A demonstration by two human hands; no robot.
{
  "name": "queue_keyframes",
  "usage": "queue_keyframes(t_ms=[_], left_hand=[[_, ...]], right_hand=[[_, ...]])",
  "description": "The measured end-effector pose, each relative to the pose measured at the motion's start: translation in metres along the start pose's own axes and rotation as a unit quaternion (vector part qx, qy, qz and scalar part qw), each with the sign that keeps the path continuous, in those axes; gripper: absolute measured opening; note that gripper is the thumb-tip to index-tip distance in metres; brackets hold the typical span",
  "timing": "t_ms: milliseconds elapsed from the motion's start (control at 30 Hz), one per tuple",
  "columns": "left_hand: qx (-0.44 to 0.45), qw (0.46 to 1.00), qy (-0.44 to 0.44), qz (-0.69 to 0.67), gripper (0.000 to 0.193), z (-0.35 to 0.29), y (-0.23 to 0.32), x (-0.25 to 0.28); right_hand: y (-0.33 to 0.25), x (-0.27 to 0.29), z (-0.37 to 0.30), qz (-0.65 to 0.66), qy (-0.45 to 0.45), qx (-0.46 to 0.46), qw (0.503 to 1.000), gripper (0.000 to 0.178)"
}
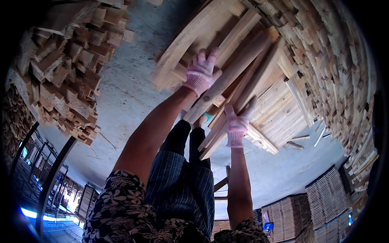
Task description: The person picks up wooden planks from a pile on the floor and stacks them onto a growing pile. They wear pink gloves and handle the wood by hand, repeatedly lifting and placing the planks.
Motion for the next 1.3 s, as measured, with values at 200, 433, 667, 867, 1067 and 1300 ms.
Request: queue_keyframes(t_ms=[200,433,667,867,1067,1300], left_hand=[[0.055,0.995,-0.067,-0.04,0.089,0.005,0.003,-0.019],[-0.037,0.999,0.018,0.027,0.095,-0.058,0.053,-0.036],[0.001,0.999,0.013,0.052,0.091,-0.058,0.036,-0.019],[-0.018,0.989,0.085,0.12,0.078,0.01,-0.005,0.014],[-0.082,0.973,0.151,0.156,0.077,0.017,0.037,0.026],[-0.077,0.997,-0.032,0.007,0.071,-0.012,0.068,-0.036]], right_hand=[[0.026,0.012,0.006,-0.24,0.028,-0.108,0.964,0.102],[0.053,-0.008,0.02,-0.413,0.086,-0.012,0.907,0.104],[0.037,0.022,0.008,-0.258,0.06,-0.102,0.959,0.1],[-0.016,-0.043,0.02,-0.083,0.062,-0.081,0.991,0.101],[-0.035,-0.083,0.039,-0.162,0.03,-0.176,0.97,0.101],[0.012,0.013,-0.011,-0.112,0.084,-0.041,0.989,0.094]])
Point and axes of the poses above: each hand's wrist, its own z-axis towards the middle knuckle, its own x-axis out of the back of the hand, y = z × x, the point moved 6 cm from there along z, towards the middle knuckle, and after that the axes turned 10 degrees about y, right-handed, at the moved point
